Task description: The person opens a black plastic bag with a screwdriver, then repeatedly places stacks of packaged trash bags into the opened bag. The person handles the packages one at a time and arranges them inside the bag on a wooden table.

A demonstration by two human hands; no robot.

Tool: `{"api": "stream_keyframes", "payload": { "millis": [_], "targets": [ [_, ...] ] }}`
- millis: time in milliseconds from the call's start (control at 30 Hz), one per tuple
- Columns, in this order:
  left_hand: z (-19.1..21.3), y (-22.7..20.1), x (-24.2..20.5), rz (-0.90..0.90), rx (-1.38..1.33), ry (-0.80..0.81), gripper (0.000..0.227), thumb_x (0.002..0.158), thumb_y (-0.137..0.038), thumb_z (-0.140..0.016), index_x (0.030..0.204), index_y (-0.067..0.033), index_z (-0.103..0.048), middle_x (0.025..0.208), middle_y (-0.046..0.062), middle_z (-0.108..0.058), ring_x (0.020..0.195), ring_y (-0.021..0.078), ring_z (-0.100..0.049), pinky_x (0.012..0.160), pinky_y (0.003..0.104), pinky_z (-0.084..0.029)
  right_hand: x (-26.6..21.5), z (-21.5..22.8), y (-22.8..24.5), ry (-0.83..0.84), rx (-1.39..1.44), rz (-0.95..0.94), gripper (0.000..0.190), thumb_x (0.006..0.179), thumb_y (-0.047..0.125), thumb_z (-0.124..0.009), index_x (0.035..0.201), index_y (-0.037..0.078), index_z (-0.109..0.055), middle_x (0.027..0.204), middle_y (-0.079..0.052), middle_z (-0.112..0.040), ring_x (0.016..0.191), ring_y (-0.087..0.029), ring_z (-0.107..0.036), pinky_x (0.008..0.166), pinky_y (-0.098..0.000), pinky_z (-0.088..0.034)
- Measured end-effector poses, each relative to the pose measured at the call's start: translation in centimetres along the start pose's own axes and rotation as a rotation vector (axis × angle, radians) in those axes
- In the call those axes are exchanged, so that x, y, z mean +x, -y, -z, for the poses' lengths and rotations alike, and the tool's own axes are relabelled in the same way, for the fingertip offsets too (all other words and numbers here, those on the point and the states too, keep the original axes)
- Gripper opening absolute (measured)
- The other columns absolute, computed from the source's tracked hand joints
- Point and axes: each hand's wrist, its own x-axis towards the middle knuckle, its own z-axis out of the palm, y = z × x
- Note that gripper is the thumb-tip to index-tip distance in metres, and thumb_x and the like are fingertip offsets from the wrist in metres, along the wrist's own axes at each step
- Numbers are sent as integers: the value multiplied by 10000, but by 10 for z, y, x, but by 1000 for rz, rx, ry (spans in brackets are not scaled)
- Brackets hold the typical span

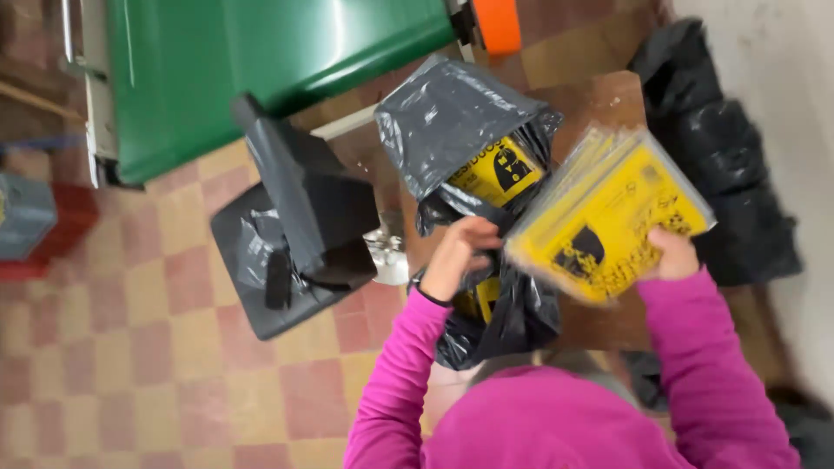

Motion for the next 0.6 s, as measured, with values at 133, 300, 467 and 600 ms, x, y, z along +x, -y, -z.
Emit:
{"api": "stream_keyframes", "payload": {
  "millis": [133, 300, 467, 600],
  "targets": [
    [-51, 13, -47, 144, -181, 162, 646, 1027, -463, -550, 1526, -80, -407, 1456, 67, -532, 1286, 179, -555, 1044, 394, -469, -43, 55, -52, 95, 130, -300, 711, 860, 203, -612, 1531, -3, -500, 1472, -200, -593, 1307, -391, -600, 1126, -529, -447],
    [-84, -3, -100, 66, -148, 52, 569, 1078, -279, -598, 1535, 13, -426, 1413, 108, -548, 1285, 162, -529, 1131, 335, -425, -65, 109, -122, 23, 2, -510, 680, 908, 411, -556, 1444, -8, -538, 1377, -210, -640, 1224, -371, -635, 1076, -503, -483],
    [-75, -30, -113, -86, 307, -92, 454, 1070, -207, -609, 1439, 37, -505, 1288, 123, -645, 1200, 189, -632, 1063, 327, -501, -57, 122, -146, 283, 12, -831, 445, 1097, 252, -531, 1372, -96, -503, 1299, -242, -646, 1187, -356, -642, 1000, -464, -535],
    [-79, -30, -121, 38, 134, -142, 507, 1039, -207, -619, 1454, 48, -476, 1208, 130, -619, 1039, 180, -633, 890, 331, -539, -44, 182, -147, 436, 28, -1015, 330, 1210, 156, -520, 1329, -150, -485, 1253, -261, -650, 1164, -347, -647, 955, -438, -565]
  ]
}}
